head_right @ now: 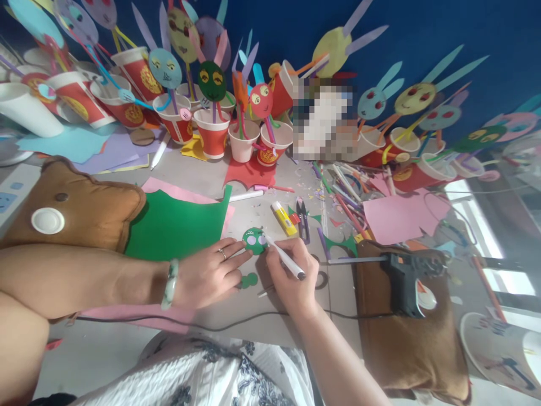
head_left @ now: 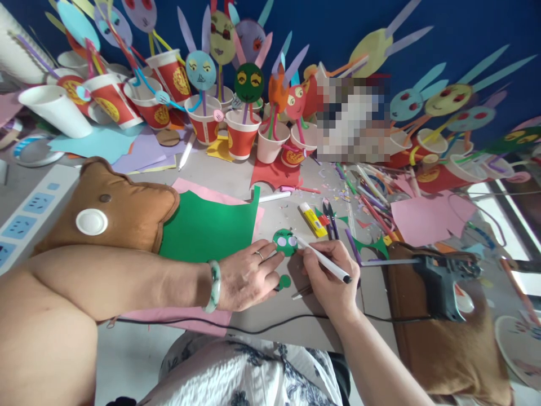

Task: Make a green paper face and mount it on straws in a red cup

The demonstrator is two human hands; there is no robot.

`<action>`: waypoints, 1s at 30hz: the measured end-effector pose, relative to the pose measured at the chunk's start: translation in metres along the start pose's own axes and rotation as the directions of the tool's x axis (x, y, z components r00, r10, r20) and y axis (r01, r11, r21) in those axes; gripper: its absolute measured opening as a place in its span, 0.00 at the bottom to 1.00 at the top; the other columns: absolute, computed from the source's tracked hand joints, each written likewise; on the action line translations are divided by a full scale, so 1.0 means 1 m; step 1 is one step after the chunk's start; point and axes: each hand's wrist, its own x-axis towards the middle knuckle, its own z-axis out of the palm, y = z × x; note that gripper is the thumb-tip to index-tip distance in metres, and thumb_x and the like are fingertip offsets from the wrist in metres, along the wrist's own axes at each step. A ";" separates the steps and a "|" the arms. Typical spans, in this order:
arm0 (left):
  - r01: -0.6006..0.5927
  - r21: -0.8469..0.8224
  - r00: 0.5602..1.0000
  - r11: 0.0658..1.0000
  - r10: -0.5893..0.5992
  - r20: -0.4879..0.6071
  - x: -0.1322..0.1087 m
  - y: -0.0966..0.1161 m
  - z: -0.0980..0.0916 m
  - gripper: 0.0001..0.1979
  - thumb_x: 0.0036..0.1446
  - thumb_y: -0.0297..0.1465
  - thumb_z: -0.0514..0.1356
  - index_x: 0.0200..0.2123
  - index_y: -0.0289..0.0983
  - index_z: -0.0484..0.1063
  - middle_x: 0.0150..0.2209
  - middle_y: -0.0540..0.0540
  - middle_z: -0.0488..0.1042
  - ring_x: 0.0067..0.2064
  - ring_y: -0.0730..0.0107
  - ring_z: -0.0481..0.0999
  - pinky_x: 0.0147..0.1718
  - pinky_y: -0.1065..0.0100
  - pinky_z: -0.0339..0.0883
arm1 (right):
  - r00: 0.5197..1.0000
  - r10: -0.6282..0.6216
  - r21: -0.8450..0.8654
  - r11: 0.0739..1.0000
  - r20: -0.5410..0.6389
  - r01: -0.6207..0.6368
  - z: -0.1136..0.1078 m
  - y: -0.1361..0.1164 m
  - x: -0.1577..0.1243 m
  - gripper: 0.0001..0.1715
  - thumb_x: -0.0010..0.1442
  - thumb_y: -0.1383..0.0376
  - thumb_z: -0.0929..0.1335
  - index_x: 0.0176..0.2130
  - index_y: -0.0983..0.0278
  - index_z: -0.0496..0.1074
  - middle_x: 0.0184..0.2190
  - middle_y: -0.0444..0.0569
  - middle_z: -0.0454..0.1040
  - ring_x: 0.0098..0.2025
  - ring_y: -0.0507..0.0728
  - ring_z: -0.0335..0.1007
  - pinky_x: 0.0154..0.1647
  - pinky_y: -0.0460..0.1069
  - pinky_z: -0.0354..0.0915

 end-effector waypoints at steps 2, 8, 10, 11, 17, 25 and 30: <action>0.001 -0.003 1.000 1.000 -0.001 0.001 0.000 0.000 0.000 0.13 0.61 0.38 0.62 0.37 0.33 0.76 0.54 0.32 0.74 0.56 0.50 0.71 0.59 0.51 0.57 | 1.000 0.009 0.015 1.000 -0.006 -0.009 0.000 0.001 0.000 0.06 0.58 0.62 0.71 0.34 0.61 0.71 0.25 0.45 0.77 0.25 0.54 0.73 0.24 0.48 0.68; 0.000 0.004 1.000 1.000 0.000 0.002 0.000 -0.001 0.001 0.13 0.61 0.39 0.61 0.37 0.33 0.76 0.53 0.33 0.74 0.56 0.50 0.71 0.59 0.51 0.58 | 1.000 0.024 -0.006 1.000 -0.013 -0.024 0.000 0.002 -0.001 0.07 0.57 0.62 0.71 0.33 0.61 0.70 0.23 0.44 0.77 0.23 0.53 0.72 0.24 0.47 0.67; 0.001 0.010 1.000 1.000 -0.001 0.010 0.000 -0.001 0.000 0.13 0.61 0.39 0.61 0.37 0.33 0.76 0.53 0.33 0.74 0.56 0.49 0.72 0.59 0.51 0.58 | 0.999 0.043 0.022 0.999 -0.031 -0.042 0.000 0.003 -0.001 0.07 0.58 0.62 0.71 0.35 0.62 0.70 0.25 0.44 0.77 0.23 0.53 0.73 0.24 0.48 0.68; 0.000 0.011 1.000 1.000 0.000 0.016 0.000 -0.001 0.000 0.13 0.61 0.39 0.61 0.37 0.33 0.76 0.53 0.33 0.74 0.56 0.49 0.72 0.59 0.51 0.58 | 0.997 0.056 0.046 0.998 -0.050 -0.053 0.000 0.003 -0.001 0.08 0.59 0.62 0.71 0.36 0.62 0.69 0.26 0.44 0.78 0.23 0.53 0.73 0.24 0.48 0.69; 0.001 -0.018 1.000 1.000 -0.001 0.010 -0.001 -0.001 0.002 0.13 0.61 0.39 0.61 0.39 0.34 0.76 0.54 0.33 0.73 0.57 0.50 0.71 0.59 0.49 0.58 | 0.993 0.019 0.090 0.996 -0.117 -0.008 0.000 0.003 -0.003 0.08 0.59 0.62 0.71 0.38 0.62 0.69 0.29 0.46 0.79 0.26 0.55 0.77 0.27 0.49 0.70; 0.002 -0.019 1.000 1.000 -0.002 0.012 -0.001 -0.002 0.003 0.14 0.62 0.39 0.60 0.40 0.34 0.77 0.54 0.35 0.73 0.57 0.48 0.70 0.61 0.49 0.55 | 0.988 -0.050 0.123 0.990 -0.144 0.068 -0.001 0.003 -0.005 0.09 0.59 0.63 0.72 0.40 0.61 0.70 0.30 0.47 0.78 0.28 0.56 0.77 0.26 0.50 0.70; -0.003 -0.027 1.000 1.000 0.004 0.025 -0.002 -0.003 0.003 0.14 0.63 0.39 0.59 0.40 0.34 0.76 0.54 0.36 0.73 0.57 0.48 0.70 0.62 0.48 0.55 | 0.984 -0.040 0.138 0.988 -0.171 0.064 -0.001 -0.001 -0.005 0.10 0.58 0.65 0.72 0.42 0.62 0.71 0.29 0.46 0.78 0.19 0.52 0.71 0.21 0.48 0.67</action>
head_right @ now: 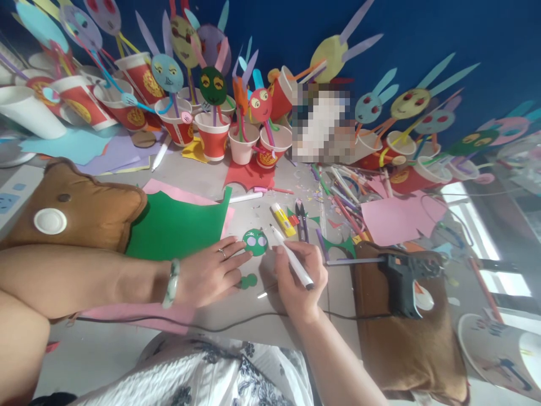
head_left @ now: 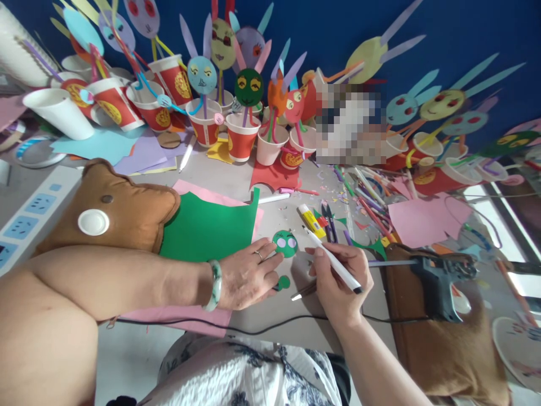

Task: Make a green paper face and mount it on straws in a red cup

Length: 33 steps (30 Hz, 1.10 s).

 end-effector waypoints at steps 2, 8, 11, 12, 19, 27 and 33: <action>0.006 -0.010 1.000 1.000 -0.005 0.015 0.000 -0.001 0.000 0.14 0.64 0.38 0.58 0.41 0.34 0.76 0.54 0.36 0.72 0.58 0.49 0.69 0.62 0.48 0.54 | 1.000 0.015 -0.008 1.000 0.000 -0.015 0.000 -0.002 0.001 0.11 0.58 0.65 0.72 0.42 0.62 0.72 0.28 0.45 0.77 0.21 0.53 0.72 0.22 0.48 0.68; 0.010 -0.032 0.999 0.999 -0.009 0.049 0.002 -0.003 -0.003 0.14 0.64 0.38 0.58 0.40 0.34 0.76 0.52 0.37 0.72 0.58 0.50 0.68 0.63 0.48 0.53 | 0.993 0.098 0.025 0.995 0.064 -0.100 0.000 -0.005 0.002 0.07 0.59 0.64 0.71 0.40 0.61 0.73 0.29 0.46 0.80 0.20 0.53 0.73 0.23 0.49 0.70; 0.004 -0.039 1.000 0.999 -0.003 0.029 0.002 -0.003 -0.004 0.13 0.63 0.38 0.58 0.39 0.33 0.76 0.50 0.37 0.73 0.57 0.49 0.69 0.64 0.48 0.53 | 0.983 0.107 0.015 0.994 0.147 -0.110 0.000 -0.005 0.001 0.06 0.60 0.63 0.71 0.39 0.61 0.73 0.27 0.47 0.80 0.23 0.55 0.76 0.24 0.49 0.70; 0.003 -0.039 1.000 0.999 -0.002 0.023 0.002 -0.003 -0.004 0.13 0.63 0.38 0.59 0.39 0.33 0.76 0.50 0.37 0.73 0.57 0.48 0.69 0.64 0.48 0.53 | 0.980 0.103 0.009 0.994 0.168 -0.106 0.000 -0.005 0.001 0.06 0.60 0.63 0.70 0.39 0.61 0.73 0.27 0.47 0.80 0.24 0.55 0.76 0.25 0.49 0.70; 0.016 -0.026 1.000 1.000 -0.016 0.018 0.003 -0.001 -0.004 0.13 0.62 0.38 0.59 0.40 0.33 0.77 0.48 0.37 0.74 0.56 0.49 0.70 0.64 0.49 0.55 | 0.970 0.016 -0.066 0.998 0.244 0.001 0.003 -0.006 0.003 0.04 0.59 0.63 0.70 0.37 0.61 0.73 0.27 0.45 0.79 0.25 0.54 0.75 0.27 0.48 0.69; 0.019 -0.014 1.000 1.000 -0.019 0.017 0.003 -0.001 -0.004 0.13 0.62 0.38 0.59 0.40 0.34 0.77 0.46 0.38 0.74 0.55 0.50 0.70 0.64 0.50 0.55 | 0.955 0.035 -0.085 0.996 0.294 -0.011 0.004 -0.005 0.003 0.06 0.60 0.61 0.69 0.38 0.62 0.73 0.25 0.45 0.78 0.24 0.53 0.73 0.26 0.48 0.68; 0.018 -0.006 1.000 1.000 -0.018 0.018 0.003 -0.001 -0.005 0.13 0.62 0.38 0.59 0.39 0.34 0.77 0.46 0.39 0.74 0.55 0.51 0.70 0.64 0.50 0.54 | 0.956 0.000 -0.106 0.994 0.292 0.032 0.004 -0.009 0.005 0.05 0.60 0.63 0.70 0.37 0.62 0.74 0.24 0.43 0.76 0.24 0.52 0.72 0.26 0.47 0.67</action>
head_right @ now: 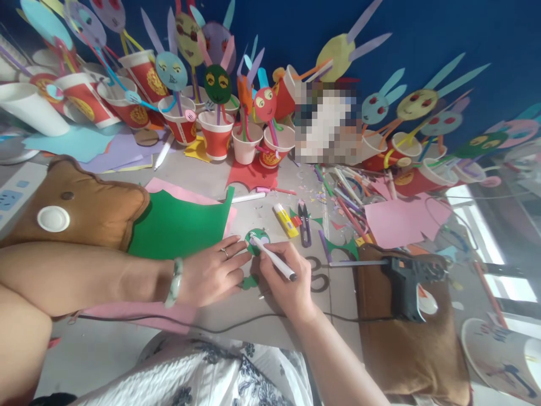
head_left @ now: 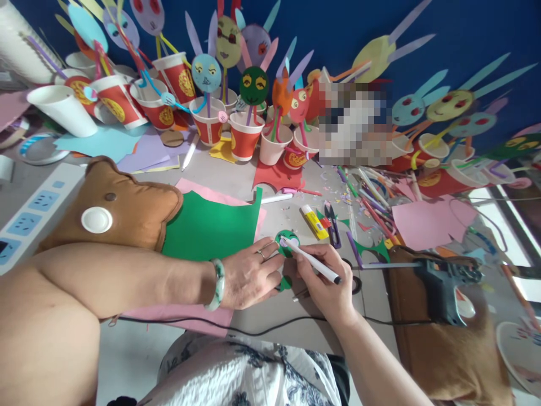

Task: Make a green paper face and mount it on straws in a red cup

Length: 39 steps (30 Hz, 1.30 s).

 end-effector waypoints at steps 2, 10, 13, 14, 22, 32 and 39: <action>-0.002 0.003 1.000 1.000 0.002 0.003 0.000 0.000 0.000 0.13 0.62 0.38 0.59 0.39 0.35 0.77 0.46 0.38 0.74 0.55 0.51 0.70 0.64 0.50 0.55 | 1.000 0.003 0.010 1.000 0.002 -0.003 0.000 0.000 0.000 0.05 0.60 0.63 0.70 0.37 0.62 0.74 0.23 0.43 0.76 0.23 0.52 0.71 0.25 0.47 0.67; -0.004 -0.005 1.000 1.000 0.004 -0.011 0.000 0.000 0.001 0.13 0.62 0.38 0.59 0.39 0.34 0.77 0.46 0.37 0.74 0.55 0.50 0.70 0.63 0.49 0.55 | 0.998 0.054 0.077 0.996 -0.027 -0.052 0.002 0.001 -0.002 0.07 0.60 0.61 0.70 0.39 0.62 0.75 0.27 0.46 0.79 0.25 0.53 0.74 0.24 0.47 0.67; -0.008 -0.004 1.000 1.000 0.008 -0.015 0.000 0.000 0.001 0.13 0.62 0.37 0.59 0.39 0.34 0.77 0.47 0.37 0.74 0.55 0.50 0.70 0.63 0.49 0.56 | 0.990 0.103 0.104 0.990 -0.100 -0.092 0.002 0.003 -0.002 0.06 0.59 0.62 0.71 0.37 0.62 0.74 0.27 0.46 0.79 0.26 0.54 0.75 0.24 0.47 0.68; -0.009 -0.002 1.000 1.000 0.009 -0.018 0.000 0.000 0.002 0.13 0.62 0.38 0.59 0.39 0.34 0.77 0.47 0.37 0.74 0.55 0.50 0.70 0.63 0.49 0.56 | 0.987 0.115 0.103 0.989 -0.109 -0.104 0.002 0.004 -0.002 0.05 0.59 0.62 0.71 0.36 0.62 0.74 0.27 0.46 0.79 0.27 0.54 0.75 0.24 0.47 0.68; -0.011 -0.001 0.999 1.000 0.011 -0.033 -0.001 0.000 0.003 0.13 0.62 0.38 0.59 0.39 0.34 0.77 0.47 0.37 0.74 0.55 0.50 0.70 0.63 0.49 0.55 | 0.987 0.133 0.090 0.988 -0.089 -0.125 0.004 0.006 -0.001 0.05 0.58 0.63 0.71 0.34 0.62 0.73 0.27 0.47 0.79 0.27 0.55 0.76 0.23 0.46 0.67; -0.006 -0.025 1.000 1.000 0.006 -0.018 0.000 -0.001 0.003 0.13 0.63 0.38 0.59 0.39 0.34 0.77 0.47 0.38 0.75 0.55 0.52 0.71 0.63 0.49 0.57 | 0.967 0.186 0.165 0.974 -0.174 -0.157 0.002 0.008 -0.001 0.07 0.59 0.62 0.70 0.38 0.61 0.71 0.25 0.45 0.77 0.26 0.57 0.77 0.24 0.49 0.70; -0.012 -0.014 1.000 1.000 0.012 -0.017 0.001 0.000 0.000 0.12 0.63 0.37 0.59 0.38 0.34 0.78 0.47 0.37 0.75 0.55 0.51 0.71 0.62 0.49 0.57 | 0.979 0.151 0.095 0.986 -0.135 -0.139 0.001 0.011 0.000 0.05 0.59 0.62 0.69 0.34 0.61 0.71 0.27 0.47 0.79 0.30 0.57 0.77 0.25 0.48 0.69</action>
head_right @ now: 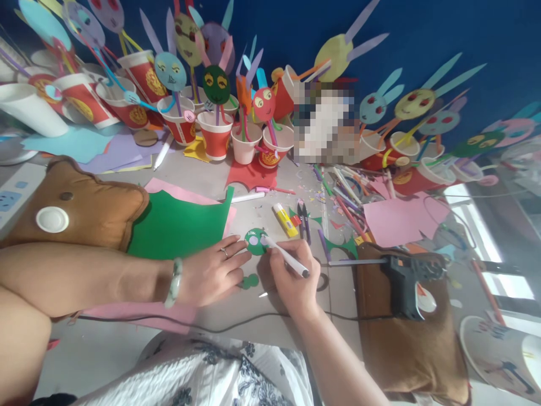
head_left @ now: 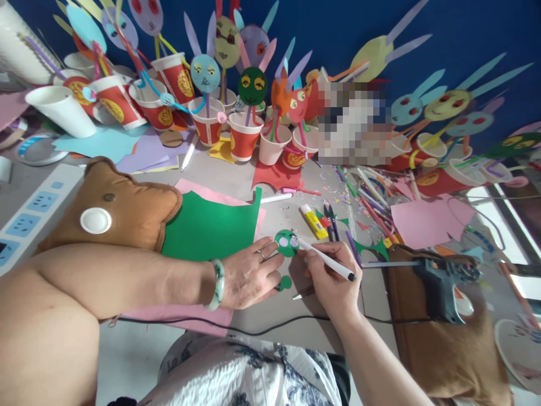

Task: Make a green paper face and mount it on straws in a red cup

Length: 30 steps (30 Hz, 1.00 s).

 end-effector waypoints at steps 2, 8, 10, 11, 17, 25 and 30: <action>0.001 0.004 1.000 1.000 -0.001 0.004 0.000 0.000 -0.001 0.12 0.63 0.37 0.59 0.39 0.34 0.78 0.47 0.38 0.75 0.55 0.51 0.71 0.63 0.49 0.57 | 1.000 0.007 -0.009 1.000 0.000 -0.007 0.001 -0.001 0.000 0.05 0.59 0.62 0.69 0.34 0.61 0.71 0.28 0.47 0.79 0.29 0.56 0.76 0.25 0.48 0.69; -0.007 -0.007 1.000 1.000 0.007 -0.008 -0.001 -0.001 0.001 0.13 0.63 0.37 0.59 0.39 0.34 0.77 0.47 0.38 0.75 0.55 0.51 0.71 0.62 0.49 0.58 | 0.999 0.014 0.043 0.999 -0.029 -0.013 0.002 -0.002 -0.002 0.07 0.59 0.62 0.71 0.38 0.62 0.71 0.28 0.46 0.79 0.25 0.54 0.74 0.25 0.48 0.68; -0.003 -0.015 1.000 1.000 0.003 -0.007 -0.001 -0.001 0.002 0.13 0.62 0.38 0.60 0.38 0.34 0.77 0.47 0.37 0.75 0.55 0.50 0.71 0.62 0.49 0.57 | 0.998 0.000 0.075 0.997 -0.068 0.005 0.002 -0.003 -0.002 0.09 0.60 0.61 0.71 0.41 0.62 0.71 0.27 0.46 0.79 0.22 0.54 0.73 0.24 0.49 0.68; -0.001 -0.019 1.000 1.000 0.001 -0.002 -0.001 -0.001 0.002 0.13 0.62 0.38 0.60 0.38 0.33 0.77 0.48 0.37 0.74 0.56 0.50 0.71 0.62 0.48 0.57 | 0.996 -0.008 0.084 0.996 -0.086 0.015 0.002 -0.004 -0.002 0.10 0.60 0.61 0.70 0.42 0.62 0.71 0.28 0.46 0.79 0.21 0.53 0.72 0.24 0.49 0.68; 0.009 -0.038 1.000 0.999 -0.008 0.030 -0.001 0.000 0.001 0.12 0.63 0.37 0.60 0.39 0.33 0.77 0.50 0.36 0.74 0.57 0.51 0.69 0.63 0.48 0.55 | 0.995 -0.028 0.095 0.995 -0.095 0.037 0.000 -0.008 -0.003 0.09 0.61 0.62 0.70 0.43 0.62 0.73 0.31 0.48 0.80 0.21 0.53 0.73 0.25 0.50 0.70; 0.014 -0.014 1.000 1.000 -0.013 0.027 -0.002 0.000 0.002 0.13 0.63 0.38 0.58 0.40 0.34 0.76 0.50 0.38 0.73 0.57 0.50 0.69 0.64 0.49 0.54 | 0.995 -0.082 0.036 0.996 -0.049 0.084 -0.003 -0.003 -0.006 0.09 0.57 0.64 0.72 0.40 0.61 0.73 0.30 0.48 0.81 0.30 0.58 0.79 0.30 0.51 0.72; 0.010 -0.026 1.000 1.000 -0.009 0.023 -0.003 0.000 0.002 0.13 0.63 0.37 0.58 0.40 0.33 0.76 0.50 0.36 0.73 0.57 0.50 0.69 0.64 0.49 0.54 | 0.995 -0.104 -0.039 0.994 0.010 0.104 -0.005 -0.006 -0.007 0.06 0.59 0.61 0.71 0.37 0.61 0.72 0.27 0.46 0.80 0.26 0.56 0.77 0.26 0.49 0.70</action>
